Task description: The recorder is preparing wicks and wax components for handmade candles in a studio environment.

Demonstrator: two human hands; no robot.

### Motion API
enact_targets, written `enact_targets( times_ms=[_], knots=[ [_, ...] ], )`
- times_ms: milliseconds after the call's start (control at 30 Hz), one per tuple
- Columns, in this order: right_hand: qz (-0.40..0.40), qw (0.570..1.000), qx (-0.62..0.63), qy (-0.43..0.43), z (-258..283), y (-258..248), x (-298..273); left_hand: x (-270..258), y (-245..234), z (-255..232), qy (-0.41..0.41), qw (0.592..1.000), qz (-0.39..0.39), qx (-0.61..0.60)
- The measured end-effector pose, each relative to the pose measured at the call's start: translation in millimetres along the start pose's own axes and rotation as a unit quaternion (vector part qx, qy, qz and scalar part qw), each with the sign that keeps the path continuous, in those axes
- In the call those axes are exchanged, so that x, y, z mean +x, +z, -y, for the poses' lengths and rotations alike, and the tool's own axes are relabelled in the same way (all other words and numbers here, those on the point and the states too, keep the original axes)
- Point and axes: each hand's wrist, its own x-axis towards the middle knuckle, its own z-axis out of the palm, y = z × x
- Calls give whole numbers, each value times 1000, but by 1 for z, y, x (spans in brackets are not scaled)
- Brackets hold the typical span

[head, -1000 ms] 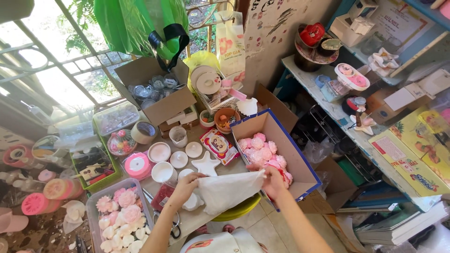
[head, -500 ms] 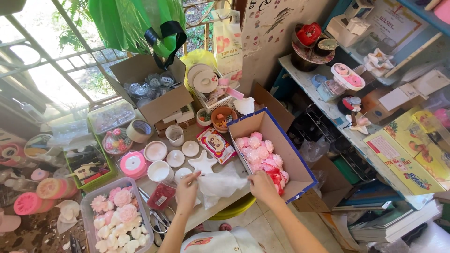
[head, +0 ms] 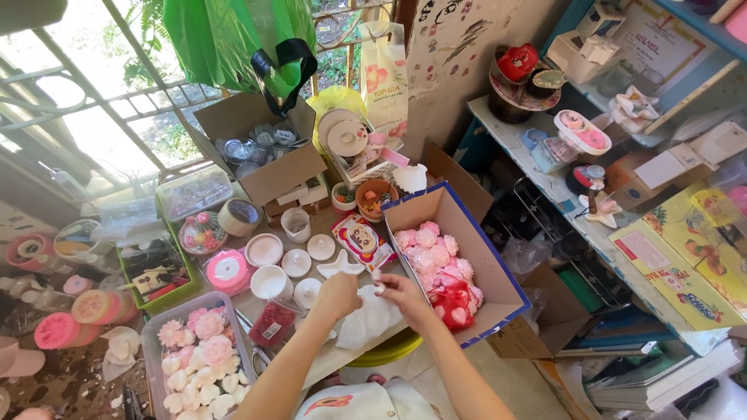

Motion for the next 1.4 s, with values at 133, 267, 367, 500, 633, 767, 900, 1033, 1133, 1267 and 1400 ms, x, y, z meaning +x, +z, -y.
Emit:
enact_targets(
  times_ms=[133,267,367,500,633,767,900,1033,1133,1267,1400],
  knots=[
    [19,977,-188,-94,-14,19,1,7,-15,-28,-2,997,-59,-44],
    [3,977,-184,-109,-47,-8,20,-1,-28,-28,2,964,-78,-255],
    [-13,990,-121,-73,-18,1,11,5,4,-1,27,880,-48,-472],
    [-35,981,-167,-95,-17,-9,13,14,82,20,26,745,-20,-667],
    [-112,951,-254,-135,19,27,-8,12,106,8,-3,703,-74,-707],
    [-228,878,-355,-228,11,24,-1,8,111,0,22,823,-101,-559],
    [-181,844,-451,-227,12,23,-7,8,100,-1,78,935,-178,-297],
    [-147,911,-378,-75,42,36,-27,13,72,9,116,931,-168,-302],
    [-93,911,-390,-94,35,24,-28,13,60,7,94,927,-123,-343],
    [-70,919,-376,-97,26,17,-30,19,69,4,30,888,-85,-451],
    [-162,822,-467,-283,16,34,-39,24,66,0,-19,901,-133,-413]
  ],
)
